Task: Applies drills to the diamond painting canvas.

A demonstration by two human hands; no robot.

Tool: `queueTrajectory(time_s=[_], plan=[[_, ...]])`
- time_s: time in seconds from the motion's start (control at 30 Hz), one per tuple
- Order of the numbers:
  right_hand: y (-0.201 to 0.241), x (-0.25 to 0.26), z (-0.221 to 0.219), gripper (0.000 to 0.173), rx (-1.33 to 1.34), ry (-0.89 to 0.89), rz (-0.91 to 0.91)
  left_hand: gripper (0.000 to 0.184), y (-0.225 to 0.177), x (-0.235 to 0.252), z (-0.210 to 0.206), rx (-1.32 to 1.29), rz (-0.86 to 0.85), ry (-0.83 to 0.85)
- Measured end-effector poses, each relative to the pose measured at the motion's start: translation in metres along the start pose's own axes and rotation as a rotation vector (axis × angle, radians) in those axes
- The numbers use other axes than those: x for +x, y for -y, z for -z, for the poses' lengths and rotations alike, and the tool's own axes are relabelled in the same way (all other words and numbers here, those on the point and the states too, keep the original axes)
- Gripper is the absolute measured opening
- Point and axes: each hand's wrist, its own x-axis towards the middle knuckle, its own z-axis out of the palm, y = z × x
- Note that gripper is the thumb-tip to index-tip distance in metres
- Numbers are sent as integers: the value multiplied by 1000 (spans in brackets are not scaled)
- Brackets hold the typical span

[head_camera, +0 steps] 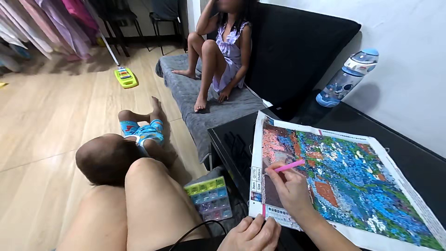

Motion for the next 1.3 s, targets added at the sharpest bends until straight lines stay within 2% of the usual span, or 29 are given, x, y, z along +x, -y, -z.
queueTrajectory(time_s=[0.13, 0.23, 0.3, 0.43, 0.63, 0.77, 1.0, 1.13, 1.3], plan=[[9, 11, 18, 13, 429, 17, -416, 31, 1, 2, 0, 36, -15, 12], [23, 25, 39, 21, 734, -75, -690, 32, 3, 2, 0, 77, -36, 8], [27, 29, 53, 27, 820, -137, -736, 32, 4, 1, -1, 98, -43, 6], [30, 15, 70, 32, 800, -115, -658, 33, 5, -1, -3, 117, -29, 8], [16, -42, 53, 16, 542, -8, -221, 33, 7, 0, -3, 126, -35, 8], [4, -43, 50, 26, 413, 55, -64, 34, 7, -2, -4, 133, -31, 8], [-6, -39, 56, 27, 399, 174, -93, 37, 10, 4, -4, 217, 59, 30], [-5, -38, 53, 20, 488, 172, -244, 35, 2, 11, 3, 46, 94, -12], [-2, -33, 55, 24, 605, 126, -414, 20, -15, 40, -1, -157, 48, -53]])
